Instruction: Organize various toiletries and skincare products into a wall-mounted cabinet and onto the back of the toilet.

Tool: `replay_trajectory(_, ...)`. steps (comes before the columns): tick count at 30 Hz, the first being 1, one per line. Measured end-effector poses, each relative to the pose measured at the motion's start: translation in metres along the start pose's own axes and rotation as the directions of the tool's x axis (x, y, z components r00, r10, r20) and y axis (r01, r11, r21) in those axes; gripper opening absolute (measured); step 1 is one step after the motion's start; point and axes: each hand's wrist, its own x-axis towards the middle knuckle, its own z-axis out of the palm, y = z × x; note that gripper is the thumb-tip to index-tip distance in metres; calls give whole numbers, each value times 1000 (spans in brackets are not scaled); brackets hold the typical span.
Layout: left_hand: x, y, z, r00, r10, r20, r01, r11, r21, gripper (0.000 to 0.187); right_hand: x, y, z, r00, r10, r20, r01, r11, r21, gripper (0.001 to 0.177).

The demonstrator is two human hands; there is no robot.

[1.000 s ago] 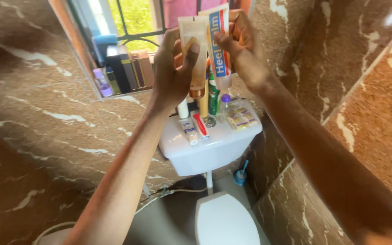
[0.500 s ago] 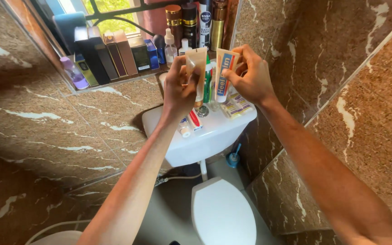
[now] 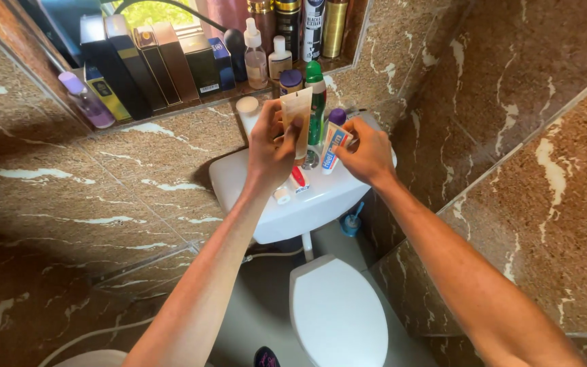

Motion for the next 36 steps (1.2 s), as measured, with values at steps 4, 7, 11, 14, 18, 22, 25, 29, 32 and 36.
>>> replay_trajectory(4,5,-29,-3,994,107,4,-107,994,-3,17,-5,13,24,999,33,32,-32,998,-46,32)
replay_trajectory(7,4,-37,-5,996,86,9,-86,996,-27,17,-8,20,36,998,57,9,-56,998,-33,31)
replay_trajectory(11,5,-43,-9,996,89,10,-89,996,-6,16,-11,20,44,997,77,16,-76,997,-13,31)
replay_trajectory(14,6,-46,-11,995,98,18,-97,995,-30,16,-10,17,51,995,97,-13,-97,995,22,31)
replay_trajectory(18,6,-44,-13,995,94,22,-93,995,-42,18,-10,14,60,995,87,-50,-85,996,29,29)
replay_trajectory(22,8,-38,-17,999,42,27,-41,999,-34,18,-10,7,65,992,120,-27,-118,989,87,30)
replay_trajectory(25,9,-44,-21,996,93,16,-93,995,-27,18,-12,7,70,992,112,-50,-108,991,82,29)
replay_trajectory(29,10,-48,-24,997,81,13,-80,994,-70,18,-16,5,72,991,131,-42,-124,983,132,28)
replay_trajectory(32,10,-49,-26,995,99,5,-98,995,-32,20,-20,5,74,986,157,-59,-145,974,176,28)
replay_trajectory(36,12,-49,-25,997,73,12,-72,993,-91,20,-18,3,72,991,127,-52,-119,984,129,32)
